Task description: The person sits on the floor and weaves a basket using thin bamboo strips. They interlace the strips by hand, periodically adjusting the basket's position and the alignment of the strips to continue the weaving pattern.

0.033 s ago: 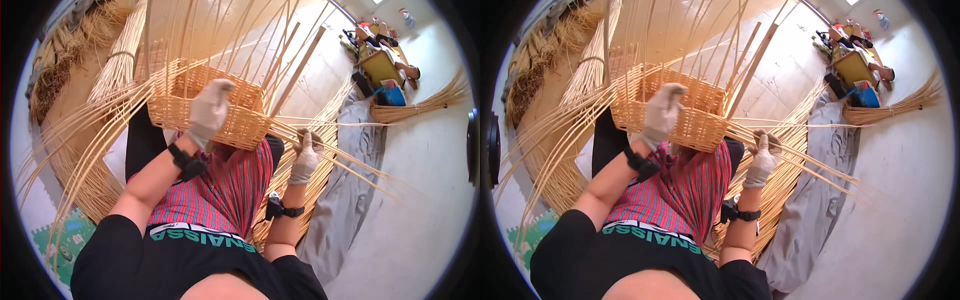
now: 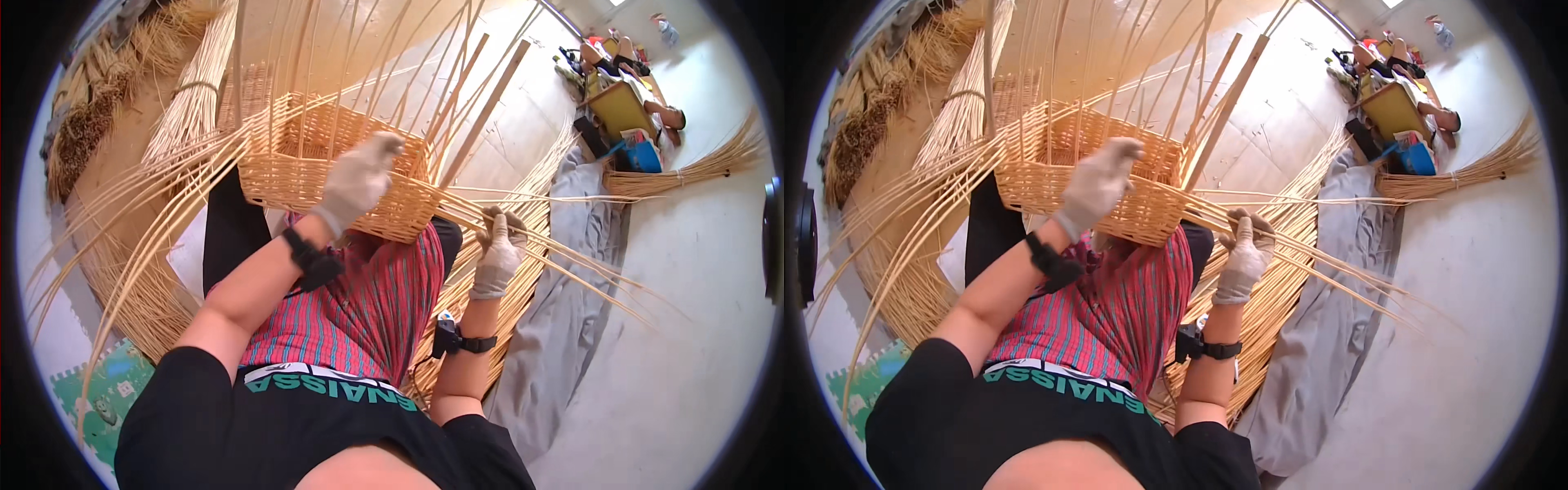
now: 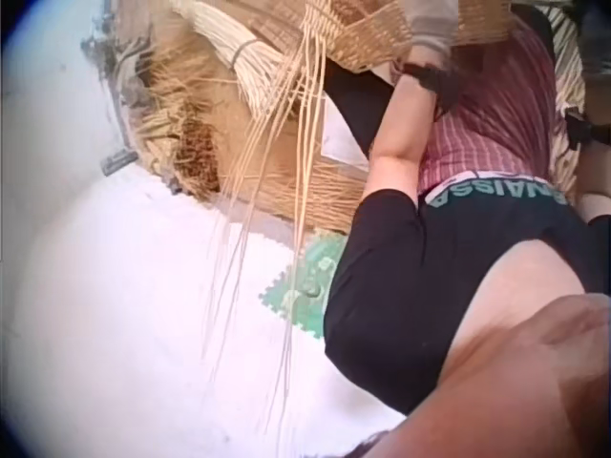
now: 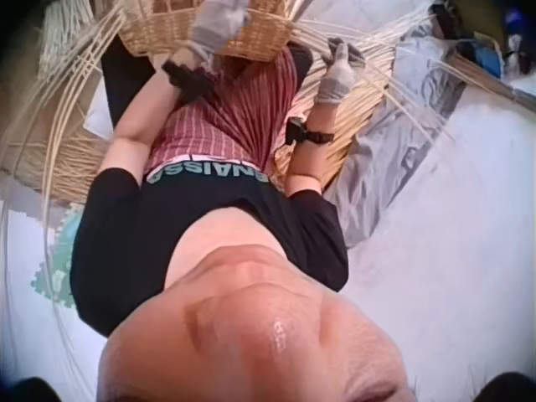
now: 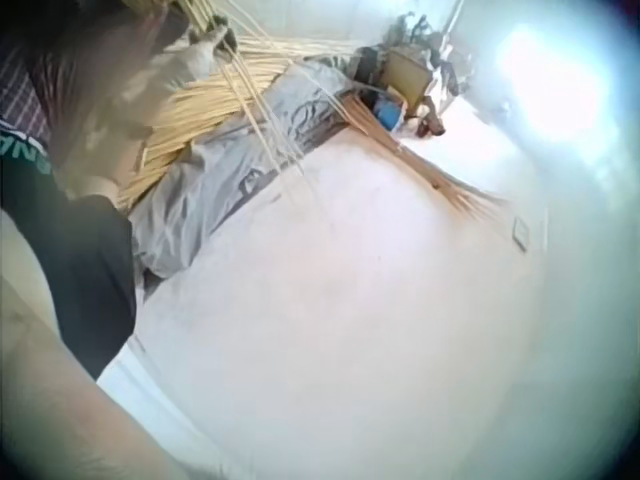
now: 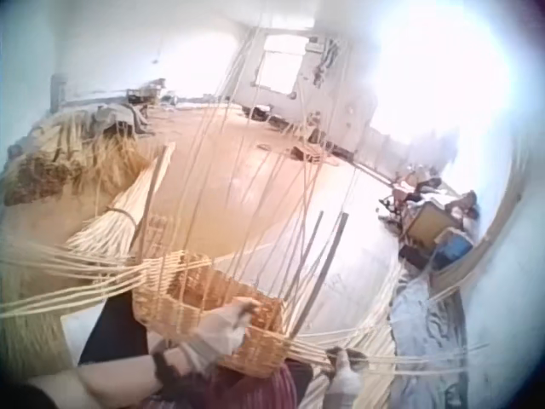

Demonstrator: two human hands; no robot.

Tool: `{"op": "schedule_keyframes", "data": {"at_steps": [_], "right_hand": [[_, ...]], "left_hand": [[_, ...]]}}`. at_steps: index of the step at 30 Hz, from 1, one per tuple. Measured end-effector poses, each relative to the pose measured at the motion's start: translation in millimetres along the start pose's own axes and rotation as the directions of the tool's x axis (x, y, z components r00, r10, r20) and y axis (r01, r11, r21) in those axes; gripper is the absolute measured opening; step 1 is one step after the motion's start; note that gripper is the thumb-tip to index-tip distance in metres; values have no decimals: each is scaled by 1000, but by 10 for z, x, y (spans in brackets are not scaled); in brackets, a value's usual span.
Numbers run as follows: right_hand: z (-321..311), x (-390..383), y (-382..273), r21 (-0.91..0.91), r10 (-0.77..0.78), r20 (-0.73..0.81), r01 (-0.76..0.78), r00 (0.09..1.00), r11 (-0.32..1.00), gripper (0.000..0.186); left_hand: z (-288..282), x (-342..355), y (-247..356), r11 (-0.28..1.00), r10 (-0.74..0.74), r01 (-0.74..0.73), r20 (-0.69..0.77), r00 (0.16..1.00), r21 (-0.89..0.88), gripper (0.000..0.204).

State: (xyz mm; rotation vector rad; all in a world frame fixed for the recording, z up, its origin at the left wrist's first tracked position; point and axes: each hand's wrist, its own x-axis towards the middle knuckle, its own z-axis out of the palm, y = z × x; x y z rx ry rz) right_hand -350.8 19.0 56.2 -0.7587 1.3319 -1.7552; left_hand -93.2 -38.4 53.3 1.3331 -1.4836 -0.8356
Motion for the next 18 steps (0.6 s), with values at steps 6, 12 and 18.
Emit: {"op": "schedule_keyframes", "data": {"at_steps": [6, 12, 18], "right_hand": [[1093, 743, -389, -350, -528, 616, 804, 584, 481, 64], [797, 1189, -176, 339, -478, 196, 398, 856, 853, 56], [101, 843, 272, -61, -354, -34, 351, 935, 934, 34]], "left_hand": [[421, 123, -110, 948, -150, 47, 313, 938, 314, 42], [445, 97, -241, 971, -126, 63, 274, 953, 229, 44], [468, 13, -325, 989, -38, -4, 275, 961, 149, 25]]}}
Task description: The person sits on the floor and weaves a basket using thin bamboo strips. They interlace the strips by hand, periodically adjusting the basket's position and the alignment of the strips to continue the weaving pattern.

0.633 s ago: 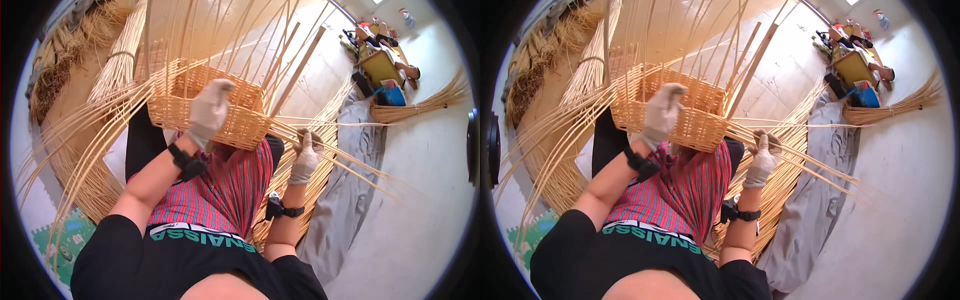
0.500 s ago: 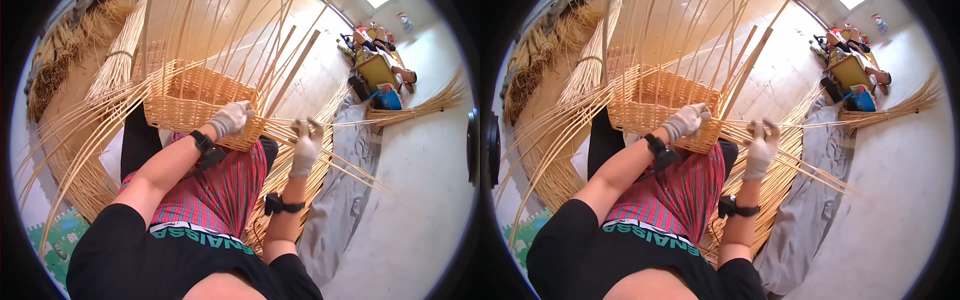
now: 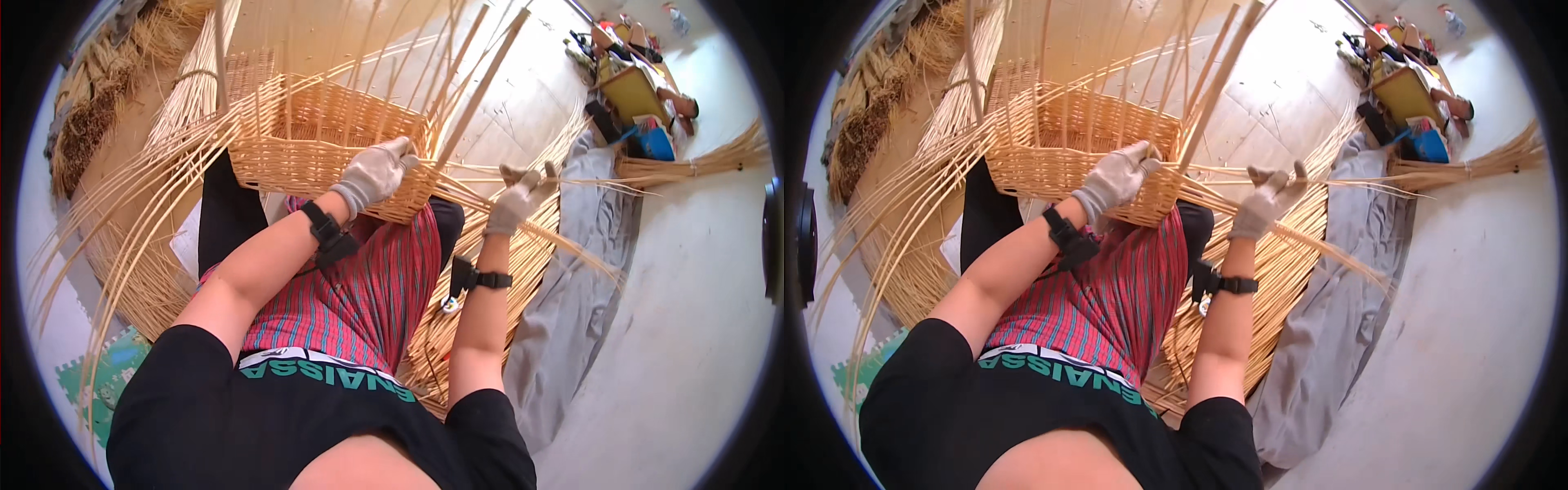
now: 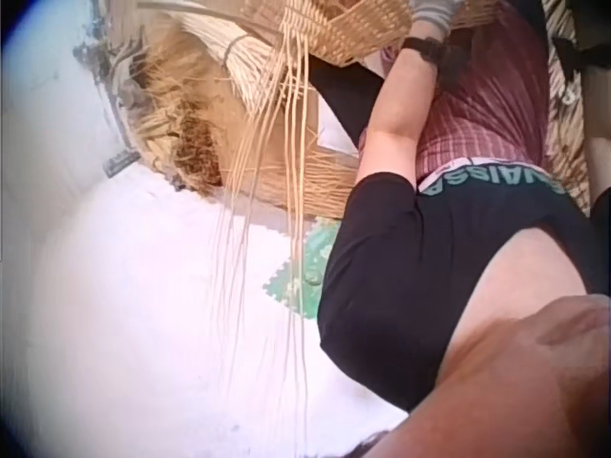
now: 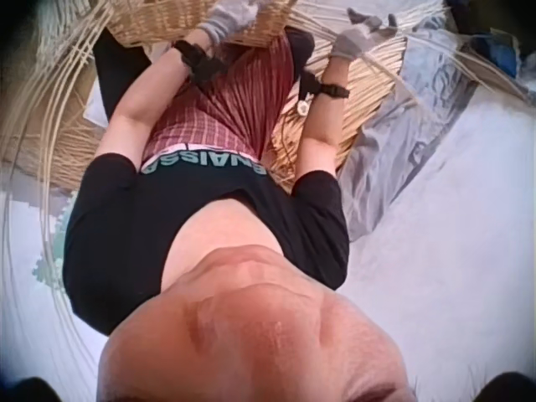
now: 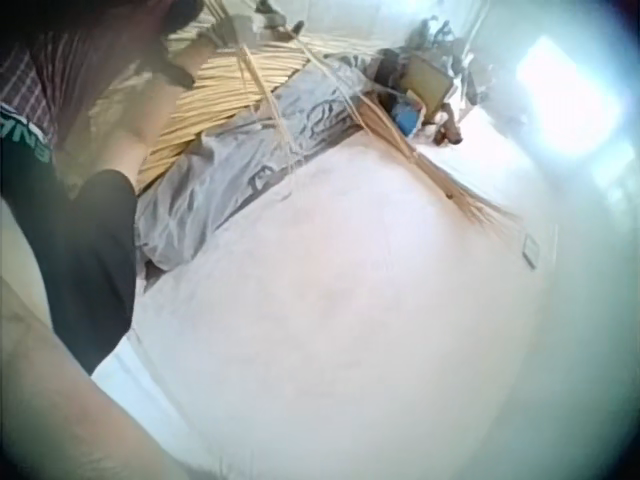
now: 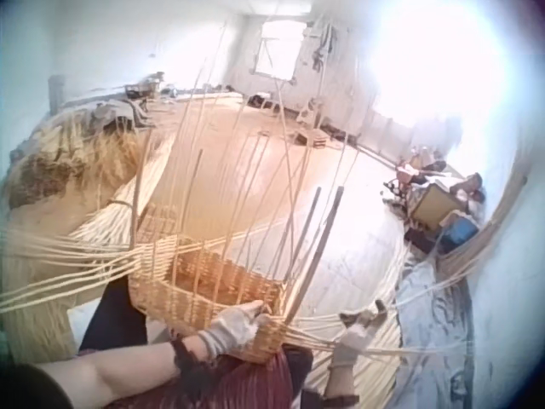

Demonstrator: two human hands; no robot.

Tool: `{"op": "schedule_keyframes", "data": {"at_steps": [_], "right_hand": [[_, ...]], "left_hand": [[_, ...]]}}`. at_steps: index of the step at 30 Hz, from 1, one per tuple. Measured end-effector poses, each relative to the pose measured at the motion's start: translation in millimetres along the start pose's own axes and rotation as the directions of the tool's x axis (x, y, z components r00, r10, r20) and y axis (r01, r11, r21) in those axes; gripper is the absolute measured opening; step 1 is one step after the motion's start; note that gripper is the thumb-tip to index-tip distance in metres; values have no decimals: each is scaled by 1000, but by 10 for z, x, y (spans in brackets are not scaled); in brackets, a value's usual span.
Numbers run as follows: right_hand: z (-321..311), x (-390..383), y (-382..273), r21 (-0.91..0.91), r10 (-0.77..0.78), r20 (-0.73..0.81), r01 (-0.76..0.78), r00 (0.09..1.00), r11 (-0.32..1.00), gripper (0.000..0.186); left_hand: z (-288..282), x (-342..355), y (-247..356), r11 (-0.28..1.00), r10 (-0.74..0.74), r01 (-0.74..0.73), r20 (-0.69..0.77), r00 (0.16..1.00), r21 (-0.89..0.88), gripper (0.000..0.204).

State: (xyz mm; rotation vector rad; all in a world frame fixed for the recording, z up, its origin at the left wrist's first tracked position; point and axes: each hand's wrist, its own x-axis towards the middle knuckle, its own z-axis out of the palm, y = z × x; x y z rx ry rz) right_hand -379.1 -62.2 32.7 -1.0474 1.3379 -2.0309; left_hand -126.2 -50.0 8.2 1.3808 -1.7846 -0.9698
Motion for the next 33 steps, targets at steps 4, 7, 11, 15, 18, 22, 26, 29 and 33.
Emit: {"op": "schedule_keyframes", "data": {"at_steps": [4, 7, 11, 15, 18, 22, 26, 29, 33], "right_hand": [[-148, 190, 98, -3, 130, 41, -130, 991, 992, 36], [-119, 259, 151, -33, 271, 41, -270, 962, 962, 36], [-74, 180, -209, 38, 227, 154, -235, 962, 971, 37], [289, -793, -743, -266, -201, 374, 312, 905, 912, 35], [734, -1429, -742, -226, -227, 754, 568, 616, 791, 38], [777, -984, -634, 150, 95, 643, -246, 760, 957, 54], [529, -213, -169, -713, 503, 574, 92, 647, 695, 58], [620, -439, -149, -792, 289, 518, 324, 805, 517, 49], [673, -749, -89, -878, 96, 385, 332, 918, 345, 40]], "left_hand": [[-153, -300, 563, 898, 384, -231, -408, 828, 376, 55], [47, -224, 445, 774, 341, -203, -125, 932, 600, 80], [59, -110, 362, 736, 236, -241, 95, 967, 632, 92], [23, -93, 274, 709, 185, -204, 102, 978, 675, 83], [92, -119, 424, 709, 128, -163, 101, 987, 686, 70], [-22, -364, 239, 910, 371, -308, -212, 904, 279, 49], [-360, -527, -109, 733, -64, -116, -238, 969, -670, 22], [-525, -193, -77, 620, -131, -138, -276, 952, -772, 15], [-290, 575, 665, 785, 322, -456, -353, 878, -419, 26]]}}
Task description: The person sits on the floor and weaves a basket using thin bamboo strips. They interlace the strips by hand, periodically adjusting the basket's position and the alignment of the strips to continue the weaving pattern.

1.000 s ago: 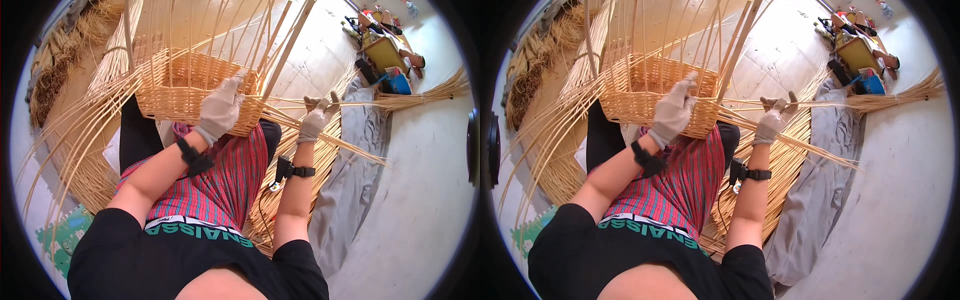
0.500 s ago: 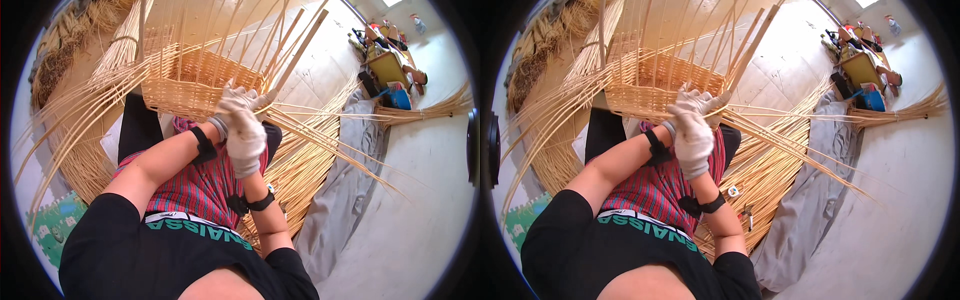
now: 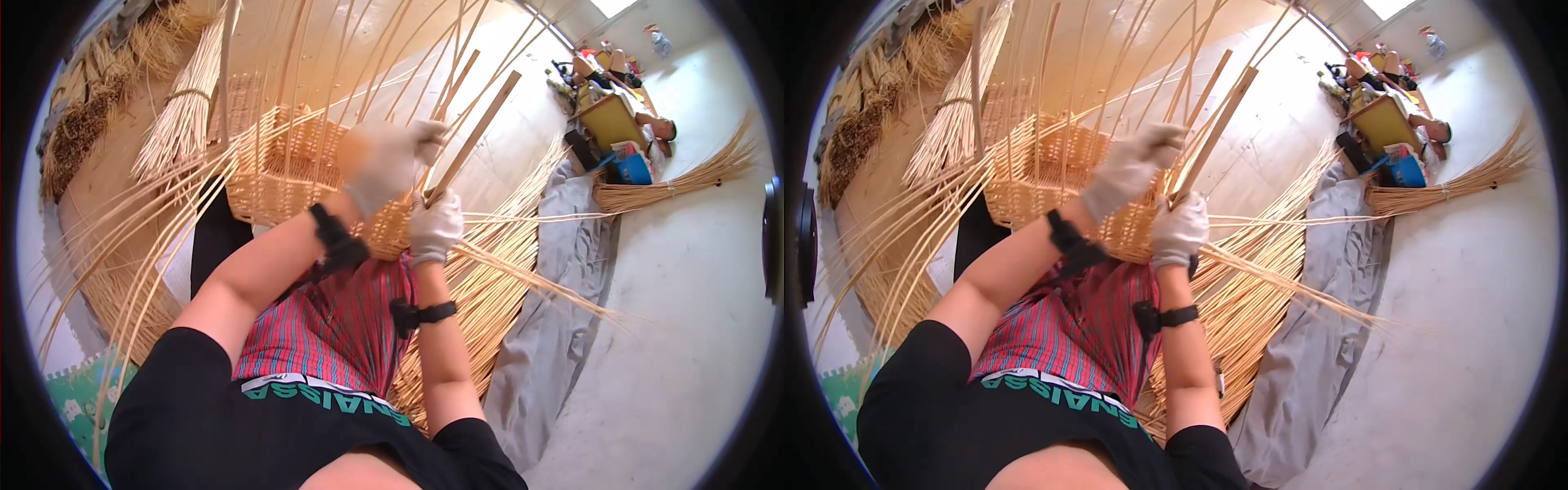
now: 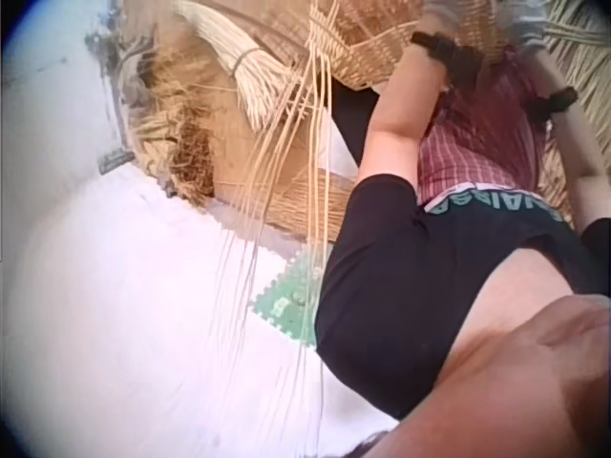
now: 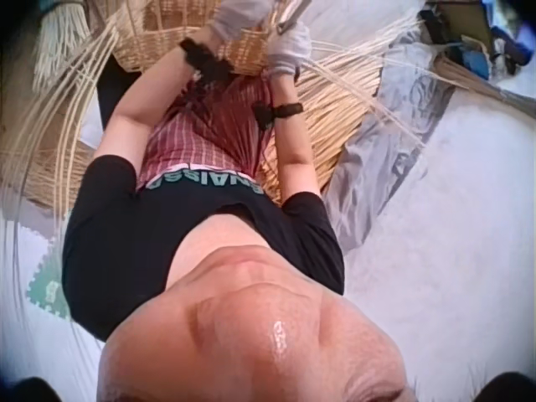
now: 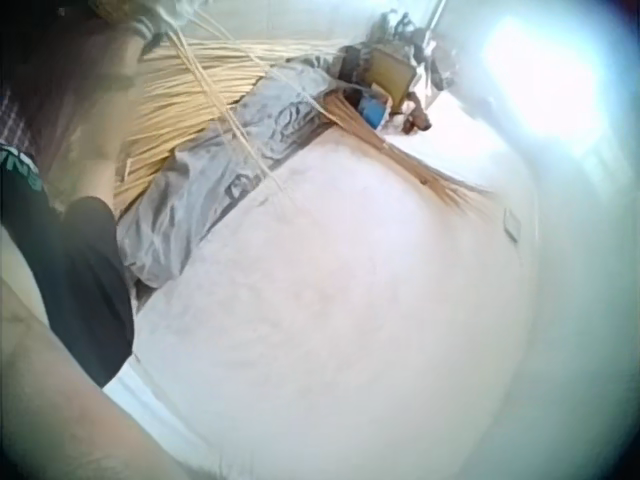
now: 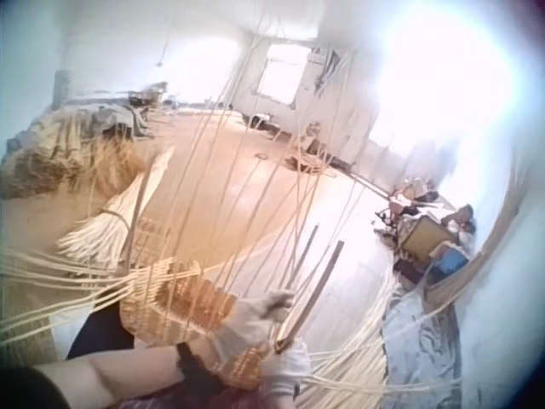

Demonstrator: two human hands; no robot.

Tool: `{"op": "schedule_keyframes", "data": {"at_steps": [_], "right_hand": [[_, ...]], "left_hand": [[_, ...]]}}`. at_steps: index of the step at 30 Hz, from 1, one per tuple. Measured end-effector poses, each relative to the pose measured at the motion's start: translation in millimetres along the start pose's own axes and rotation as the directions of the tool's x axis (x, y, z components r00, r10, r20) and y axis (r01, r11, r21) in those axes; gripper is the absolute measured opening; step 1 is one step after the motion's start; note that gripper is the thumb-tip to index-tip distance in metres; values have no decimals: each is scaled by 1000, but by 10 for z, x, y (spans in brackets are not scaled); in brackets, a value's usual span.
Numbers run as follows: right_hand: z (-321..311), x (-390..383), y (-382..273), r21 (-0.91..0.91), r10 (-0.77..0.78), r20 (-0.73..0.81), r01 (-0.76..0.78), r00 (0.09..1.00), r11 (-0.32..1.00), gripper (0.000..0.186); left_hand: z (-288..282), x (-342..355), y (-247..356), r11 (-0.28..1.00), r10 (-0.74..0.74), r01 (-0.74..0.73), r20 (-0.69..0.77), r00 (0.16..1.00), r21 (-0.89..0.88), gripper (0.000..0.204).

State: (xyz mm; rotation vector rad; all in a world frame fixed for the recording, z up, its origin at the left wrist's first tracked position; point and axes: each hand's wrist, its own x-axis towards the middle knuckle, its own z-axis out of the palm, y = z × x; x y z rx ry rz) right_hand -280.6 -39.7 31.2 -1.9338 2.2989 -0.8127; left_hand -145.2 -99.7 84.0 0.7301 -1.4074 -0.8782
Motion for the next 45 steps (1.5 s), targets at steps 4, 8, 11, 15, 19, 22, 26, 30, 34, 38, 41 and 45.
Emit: {"op": "schedule_keyframes", "data": {"at_steps": [4, 8, 11, 15, 19, 22, 26, 30, 34, 38, 41, 45], "right_hand": [[391, -42, 175, -169, -138, -168, 109, 976, 980, 58], [202, 184, 208, -10, 174, 120, -174, 977, 985, 64], [167, 304, 224, 116, 201, 237, -233, 951, 966, 50], [312, 577, 246, 26, 55, 333, -68, 941, 997, 44], [647, 618, 784, -260, 150, 320, -66, 935, 963, 56], [374, 311, 286, -80, 298, 128, -289, 946, 954, 65], [295, -20, -252, -23, 59, -450, -77, 891, 997, 59], [184, -925, -1583, 723, -423, -98, 356, 901, 591, 20], [169, -1498, -2571, 742, -942, -186, 669, 279, 52, 55], [283, -1449, -2419, 781, -982, -179, 617, 62, -103, 32], [179, -1270, -2279, 774, -988, 139, 630, -70, 64, 26], [342, -364, -2254, 953, -710, -134, 287, 692, 100, 36]], "left_hand": [[519, 95, -447, 956, -165, 96, 238, 957, 277, 78], [-46, -490, -78, 992, -128, 103, 472, 872, 80, 61], [-839, -1255, -166, 874, -441, 477, 263, 858, -90, 34], [-2213, -2125, -547, 859, -325, 488, -572, 753, 154, 14], [-2104, -1635, 356, 762, -307, 587, -646, 699, 273, 26], [-2513, -1731, 11, 616, -379, 618, -505, 776, 488, 46], [-3383, -2193, -539, 223, -60, 11, 2, 998, 975, 33], [-3278, -2134, -478, 158, -211, 81, -47, 976, 984, 34], [-2389, -1864, 466, 461, -205, 380, -320, 925, 802, 36], [-2739, -1990, 602, 813, -321, 413, -275, 906, 411, 44], [-2631, -1733, 861, 835, -345, 400, -207, 916, 377, 43], [-2756, -1873, 745, 862, -450, 504, -368, 814, 60, 36]]}}
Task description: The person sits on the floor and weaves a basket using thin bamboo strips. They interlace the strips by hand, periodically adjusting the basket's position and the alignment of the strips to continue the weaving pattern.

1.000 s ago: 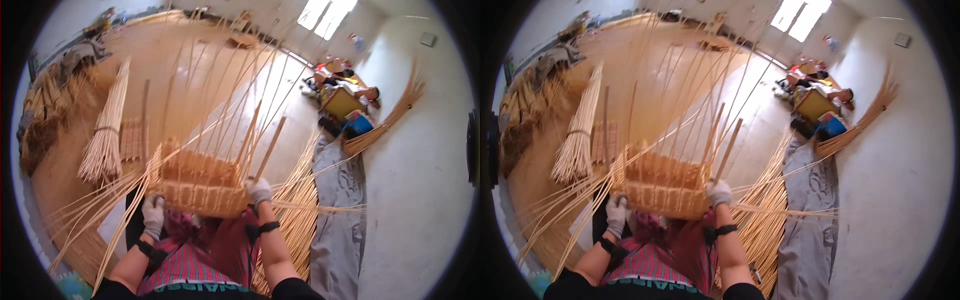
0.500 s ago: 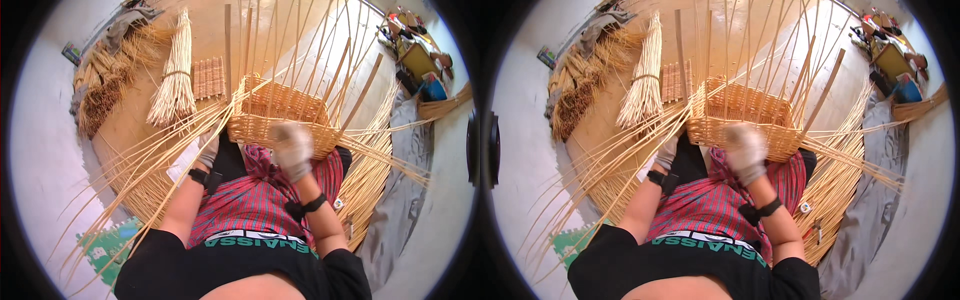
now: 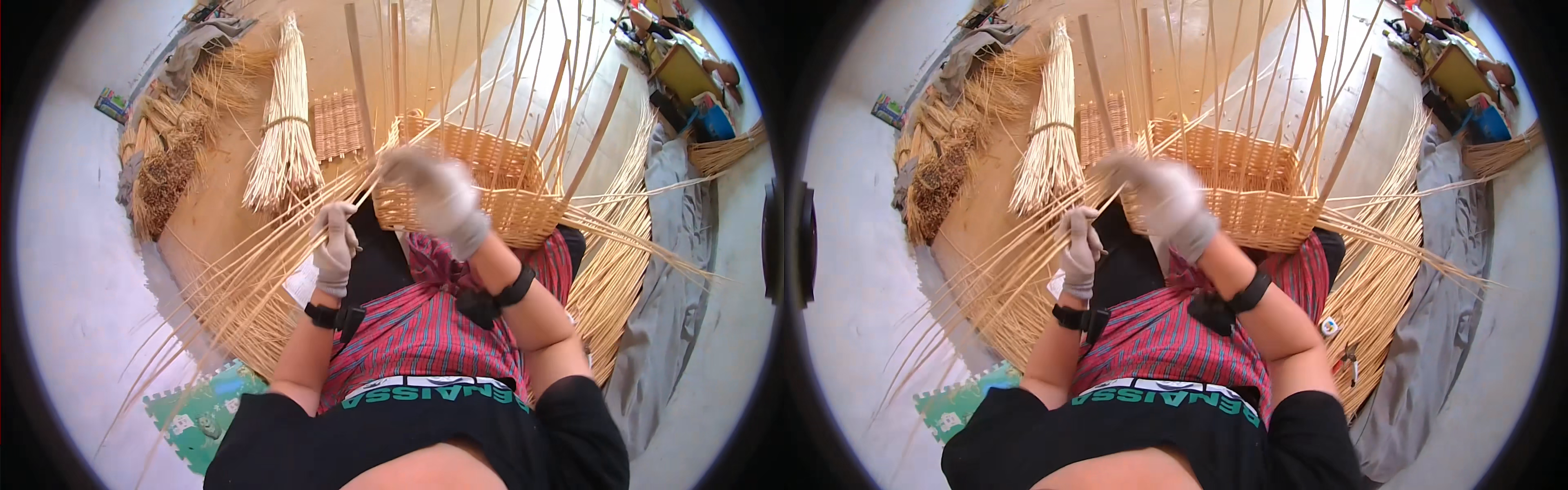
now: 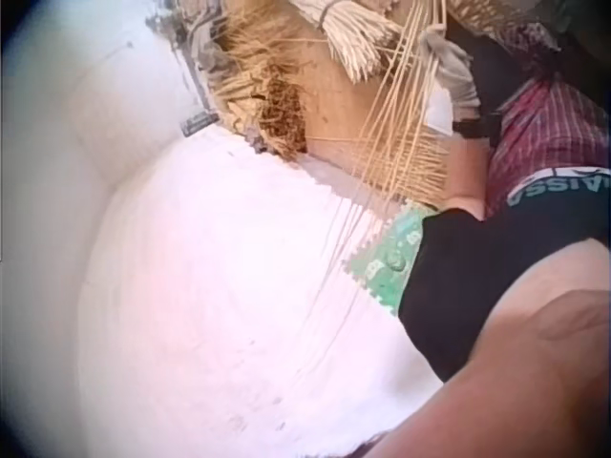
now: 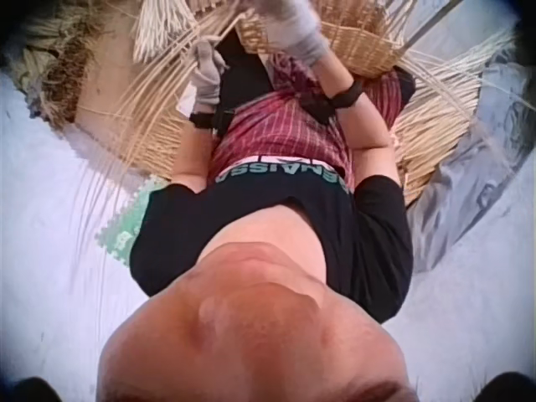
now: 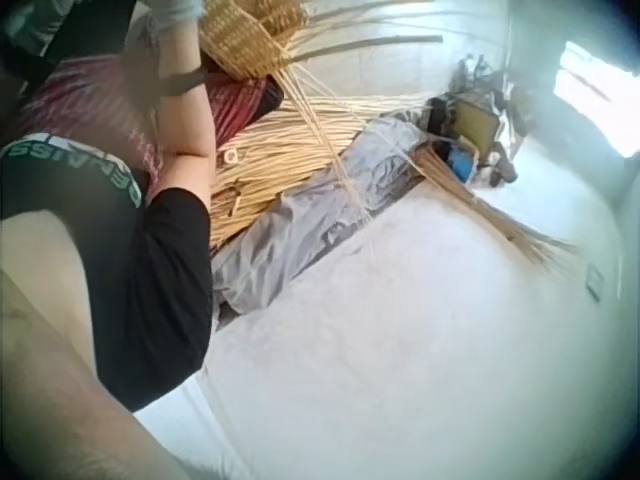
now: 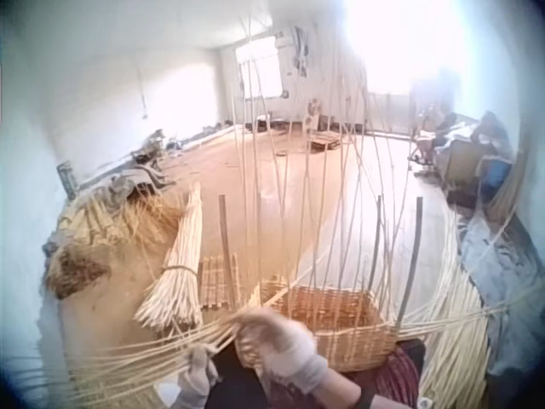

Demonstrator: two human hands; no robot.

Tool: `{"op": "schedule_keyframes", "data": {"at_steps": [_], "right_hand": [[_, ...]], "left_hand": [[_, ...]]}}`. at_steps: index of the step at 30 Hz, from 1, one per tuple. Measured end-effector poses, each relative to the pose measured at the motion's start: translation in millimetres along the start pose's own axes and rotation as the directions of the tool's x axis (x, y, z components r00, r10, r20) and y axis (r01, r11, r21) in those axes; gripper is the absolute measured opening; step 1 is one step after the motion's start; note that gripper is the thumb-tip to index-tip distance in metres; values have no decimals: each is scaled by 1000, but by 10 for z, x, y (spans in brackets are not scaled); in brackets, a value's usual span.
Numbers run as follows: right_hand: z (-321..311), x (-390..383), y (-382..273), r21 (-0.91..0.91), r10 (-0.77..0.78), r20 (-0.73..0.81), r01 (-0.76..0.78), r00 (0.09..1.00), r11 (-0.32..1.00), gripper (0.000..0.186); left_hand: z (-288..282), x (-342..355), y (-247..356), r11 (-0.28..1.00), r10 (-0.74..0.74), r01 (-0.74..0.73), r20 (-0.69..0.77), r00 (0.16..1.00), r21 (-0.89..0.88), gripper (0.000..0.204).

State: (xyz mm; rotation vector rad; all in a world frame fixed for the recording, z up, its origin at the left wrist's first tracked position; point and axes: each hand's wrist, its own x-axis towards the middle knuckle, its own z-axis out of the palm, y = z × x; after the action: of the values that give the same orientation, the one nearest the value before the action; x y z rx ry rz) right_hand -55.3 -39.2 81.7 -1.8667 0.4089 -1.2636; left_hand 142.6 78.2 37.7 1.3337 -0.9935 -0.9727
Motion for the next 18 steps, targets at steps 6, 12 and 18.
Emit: {"op": "schedule_keyframes", "data": {"at_steps": [6, 12, 18], "right_hand": [[-552, -937, 657, 529, 590, -621, -278, 516, 801, 16], [-654, -599, 468, 163, 466, -583, -467, 665, 869, 24], [-408, 678, 235, -420, 182, -394, -353, 901, 836, 55]], "left_hand": [[498, -164, -650, 916, 198, -202, 48, 979, 348, 50], [980, 840, -32, 923, -297, 166, 368, 881, 348, 56], [1022, 899, -471, 951, 56, -137, 282, 958, 277, 28]]}}
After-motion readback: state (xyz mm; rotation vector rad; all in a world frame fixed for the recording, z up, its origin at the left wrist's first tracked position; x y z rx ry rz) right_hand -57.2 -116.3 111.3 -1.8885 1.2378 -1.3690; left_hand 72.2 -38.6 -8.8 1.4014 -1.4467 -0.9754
